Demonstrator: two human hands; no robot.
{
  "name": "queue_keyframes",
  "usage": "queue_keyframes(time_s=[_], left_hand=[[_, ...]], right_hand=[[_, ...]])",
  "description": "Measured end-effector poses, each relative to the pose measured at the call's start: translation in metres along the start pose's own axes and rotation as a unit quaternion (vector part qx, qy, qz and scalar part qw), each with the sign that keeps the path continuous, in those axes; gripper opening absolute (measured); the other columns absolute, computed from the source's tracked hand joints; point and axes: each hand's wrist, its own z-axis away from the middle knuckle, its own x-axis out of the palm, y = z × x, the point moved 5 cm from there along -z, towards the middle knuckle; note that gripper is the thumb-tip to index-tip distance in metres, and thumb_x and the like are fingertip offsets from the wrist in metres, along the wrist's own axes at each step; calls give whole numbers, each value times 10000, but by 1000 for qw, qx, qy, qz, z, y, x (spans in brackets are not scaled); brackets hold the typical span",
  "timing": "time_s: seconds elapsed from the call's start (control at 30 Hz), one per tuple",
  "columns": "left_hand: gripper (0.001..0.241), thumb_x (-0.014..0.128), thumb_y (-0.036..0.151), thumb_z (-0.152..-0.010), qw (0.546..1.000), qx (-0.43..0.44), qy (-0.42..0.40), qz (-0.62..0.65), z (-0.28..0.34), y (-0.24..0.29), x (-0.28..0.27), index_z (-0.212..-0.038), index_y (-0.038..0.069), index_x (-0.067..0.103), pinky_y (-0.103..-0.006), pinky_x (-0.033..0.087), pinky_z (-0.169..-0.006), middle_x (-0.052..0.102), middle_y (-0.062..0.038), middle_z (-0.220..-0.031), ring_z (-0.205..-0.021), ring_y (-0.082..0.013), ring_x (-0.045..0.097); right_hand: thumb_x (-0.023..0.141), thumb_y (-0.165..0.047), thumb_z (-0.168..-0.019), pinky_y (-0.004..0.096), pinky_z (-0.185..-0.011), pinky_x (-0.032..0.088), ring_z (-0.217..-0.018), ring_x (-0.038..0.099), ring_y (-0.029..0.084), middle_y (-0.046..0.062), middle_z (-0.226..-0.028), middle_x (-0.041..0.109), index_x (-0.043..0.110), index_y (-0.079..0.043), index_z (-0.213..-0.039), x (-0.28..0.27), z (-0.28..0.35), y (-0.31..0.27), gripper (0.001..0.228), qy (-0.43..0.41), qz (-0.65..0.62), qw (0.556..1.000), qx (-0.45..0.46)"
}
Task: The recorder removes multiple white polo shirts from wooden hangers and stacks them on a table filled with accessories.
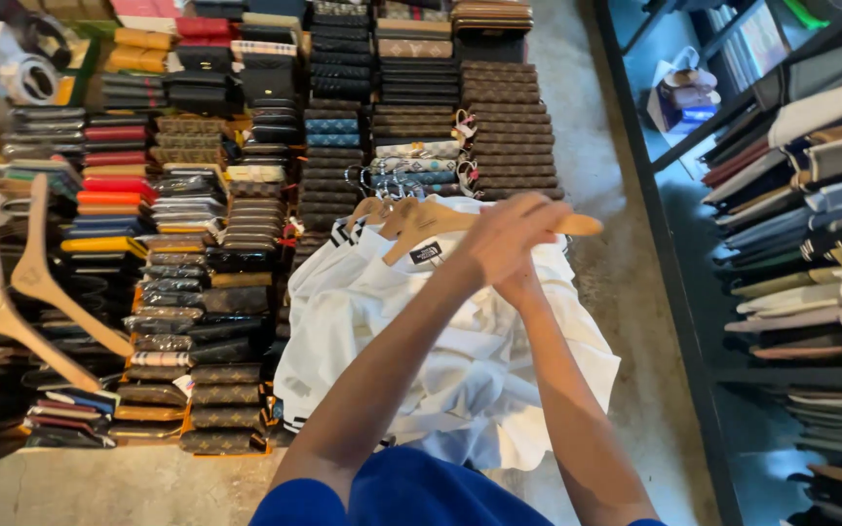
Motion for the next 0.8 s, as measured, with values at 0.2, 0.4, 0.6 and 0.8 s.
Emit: queue_keyframes(time_s=[0.2, 0.4, 0.6, 0.8], left_hand=[[422, 509, 415, -1023, 991, 65, -23, -113, -10, 44, 9, -1413, 256, 482, -429, 520, -1055, 604, -33, -1226, -1206, -252, 625], [541, 447, 566, -1019, 918, -43, 278, -279, 36, 14, -84, -1303, 134, 606, -450, 470, -1058, 577, -78, -1283, -1236, -312, 583], [622, 625, 345, -1000, 952, -211, 186, -119, 111, -43, -108, -1542, 158, 382, -529, 570, -824, 594, -164, -1208, -1096, -412, 659], [420, 591, 109, -1004, 857, -431, 249, 133, 176, -59, -222, -1395, 157, 445, -539, 530, -929, 647, -200, -1131, -1145, -440, 656]], right_hand=[[732, -102, -964, 430, -757, 613, -895, 731, 291, 74, -1028, 728, 680, -162, -1098, -41, 2, -44, 157, 79, -149, 985, -47], [748, -100, -1017, 439, -612, 669, -766, 753, 293, 90, -1008, 708, 613, -127, -1188, -26, -12, -90, 219, 93, -312, 944, -57], [678, -183, -1058, 448, -655, 684, -861, 792, 331, 131, -1071, 735, 538, -119, -1244, 46, -5, -172, 241, -87, -421, 902, -52], [659, -305, -1082, 535, -856, 569, -1058, 699, 390, 192, -1135, 710, 642, -80, -1209, 222, 59, -239, 259, -203, 21, 962, -179]])
